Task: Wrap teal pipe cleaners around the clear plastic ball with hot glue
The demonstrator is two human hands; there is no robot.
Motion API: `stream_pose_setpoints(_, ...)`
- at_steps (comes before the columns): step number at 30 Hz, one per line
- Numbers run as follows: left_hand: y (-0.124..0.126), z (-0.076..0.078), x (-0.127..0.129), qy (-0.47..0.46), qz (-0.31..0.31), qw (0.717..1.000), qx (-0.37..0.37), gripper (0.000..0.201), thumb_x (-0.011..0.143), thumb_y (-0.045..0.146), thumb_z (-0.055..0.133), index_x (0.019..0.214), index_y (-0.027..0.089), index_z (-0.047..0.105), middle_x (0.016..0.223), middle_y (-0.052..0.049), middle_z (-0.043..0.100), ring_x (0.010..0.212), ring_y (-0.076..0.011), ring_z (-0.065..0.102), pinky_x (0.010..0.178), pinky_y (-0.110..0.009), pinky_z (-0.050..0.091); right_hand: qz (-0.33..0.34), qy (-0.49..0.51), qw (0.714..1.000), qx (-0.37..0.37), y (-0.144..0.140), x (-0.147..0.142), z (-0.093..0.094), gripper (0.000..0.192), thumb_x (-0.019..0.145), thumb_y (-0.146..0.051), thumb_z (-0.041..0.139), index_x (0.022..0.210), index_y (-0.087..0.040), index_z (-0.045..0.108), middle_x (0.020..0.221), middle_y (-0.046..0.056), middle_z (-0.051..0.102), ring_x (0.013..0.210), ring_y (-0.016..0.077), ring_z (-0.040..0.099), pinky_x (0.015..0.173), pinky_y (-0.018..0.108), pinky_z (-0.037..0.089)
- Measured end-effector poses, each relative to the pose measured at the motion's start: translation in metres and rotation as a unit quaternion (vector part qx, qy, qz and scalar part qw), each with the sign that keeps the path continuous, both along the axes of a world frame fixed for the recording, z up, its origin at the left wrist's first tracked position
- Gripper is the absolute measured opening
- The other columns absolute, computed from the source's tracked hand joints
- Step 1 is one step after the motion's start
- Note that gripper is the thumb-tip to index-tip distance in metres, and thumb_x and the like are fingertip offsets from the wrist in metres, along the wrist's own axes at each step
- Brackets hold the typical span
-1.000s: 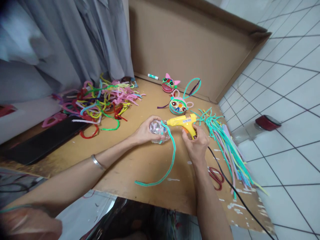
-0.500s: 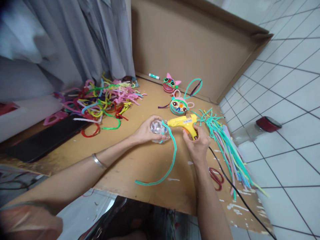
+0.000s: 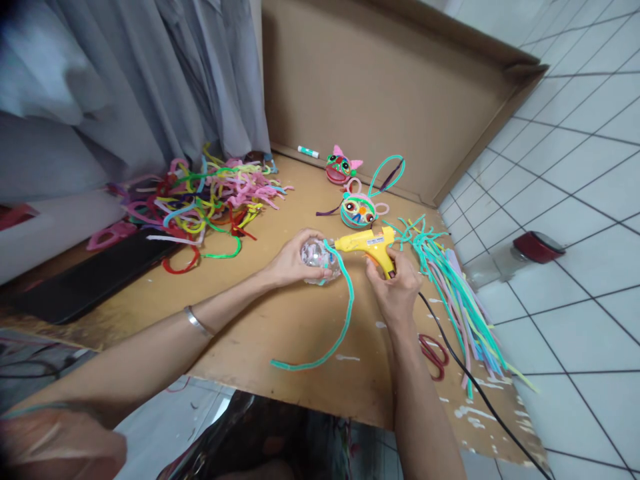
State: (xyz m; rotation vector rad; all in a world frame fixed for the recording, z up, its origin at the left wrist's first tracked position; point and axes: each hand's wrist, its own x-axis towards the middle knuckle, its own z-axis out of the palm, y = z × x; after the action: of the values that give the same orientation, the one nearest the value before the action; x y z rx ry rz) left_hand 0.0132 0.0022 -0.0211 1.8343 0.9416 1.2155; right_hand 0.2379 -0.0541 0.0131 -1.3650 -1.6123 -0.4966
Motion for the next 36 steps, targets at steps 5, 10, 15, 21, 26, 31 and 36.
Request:
stream_pose_setpoints(5, 0.0008, -0.0014, -0.0003, -0.002, -0.002, 1.0, -0.002, 0.066, 0.054, 0.04, 0.087, 0.111, 0.021, 0.06, 0.105, -0.004, 0.063, 0.093, -0.0205, 0.06, 0.084, -0.034, 0.05, 0.003, -0.007, 1.0, 0.005, -0.0001, 0.0006, 0.0005, 0.028, 0.077, -0.042, 0.068, 0.088, -0.017, 0.066, 0.072, 0.002, 0.068, 0.055, 0.0142, 0.055, 0.057, 0.029, 0.048)
stream_pose_setpoints(10, 0.0006, -0.0004, -0.0005, 0.003, 0.002, 1.0, -0.007, 0.067, 0.053, 0.042, 0.088, 0.11, 0.022, 0.061, 0.105, -0.004, 0.062, 0.094, -0.0214, 0.061, 0.084, -0.035, 0.05, -0.006, -0.008, 1.0, 0.0, -0.0004, 0.0006, 0.0015, 0.029, 0.077, -0.045, 0.067, 0.088, -0.018, 0.067, 0.073, 0.003, 0.068, 0.055, 0.0154, 0.055, 0.057, 0.031, 0.048)
stream_pose_setpoints(15, 0.0007, 0.0002, -0.0005, 0.006, 0.005, 1.0, -0.004, 0.066, 0.052, 0.041, 0.087, 0.11, 0.022, 0.061, 0.105, -0.004, 0.061, 0.095, -0.0219, 0.06, 0.084, -0.034, 0.05, -0.003, -0.013, 1.0, -0.003, -0.0009, 0.0007, 0.0021, 0.029, 0.078, -0.046, 0.067, 0.088, -0.018, 0.067, 0.076, 0.004, 0.069, 0.057, 0.0157, 0.057, 0.059, 0.031, 0.049)
stream_pose_setpoints(21, 0.0009, -0.0013, -0.0008, 0.0, 0.001, 1.0, 0.003, 0.066, 0.054, 0.041, 0.087, 0.111, 0.021, 0.06, 0.106, -0.004, 0.061, 0.095, -0.0217, 0.061, 0.084, -0.034, 0.049, 0.002, -0.019, 1.0, 0.015, -0.0012, 0.0, 0.0021, 0.027, 0.078, -0.042, 0.068, 0.089, -0.018, 0.067, 0.076, 0.004, 0.069, 0.059, 0.0156, 0.058, 0.059, 0.03, 0.048)
stream_pose_setpoints(26, 0.0016, -0.0026, -0.0009, 0.005, 0.001, 1.0, 0.008, 0.067, 0.054, 0.042, 0.087, 0.111, 0.021, 0.06, 0.107, -0.004, 0.062, 0.097, -0.0221, 0.061, 0.085, -0.034, 0.05, -0.003, -0.012, 1.0, 0.012, -0.0004, 0.0009, 0.0019, 0.027, 0.077, -0.042, 0.069, 0.089, -0.018, 0.067, 0.077, 0.004, 0.07, 0.058, 0.0159, 0.058, 0.058, 0.03, 0.049)
stream_pose_setpoints(31, 0.0027, -0.0041, -0.0006, 0.001, -0.001, 1.0, 0.002, 0.069, 0.053, 0.043, 0.088, 0.112, 0.022, 0.06, 0.107, -0.004, 0.061, 0.095, -0.0214, 0.061, 0.085, -0.035, 0.05, -0.004, -0.01, 1.0, 0.018, -0.0001, 0.0009, 0.0018, 0.027, 0.077, -0.043, 0.068, 0.089, -0.018, 0.067, 0.076, 0.004, 0.071, 0.057, 0.0154, 0.058, 0.057, 0.03, 0.05)
stream_pose_setpoints(36, 0.0026, -0.0039, -0.0004, 0.001, 0.0, 1.0, -0.001, 0.067, 0.053, 0.041, 0.088, 0.111, 0.023, 0.06, 0.106, -0.003, 0.061, 0.095, -0.0215, 0.061, 0.086, -0.035, 0.05, -0.003, -0.011, 1.0, 0.011, 0.0001, 0.0007, 0.0014, 0.029, 0.077, -0.044, 0.069, 0.089, -0.018, 0.068, 0.075, 0.004, 0.071, 0.055, 0.015, 0.058, 0.056, 0.03, 0.051)
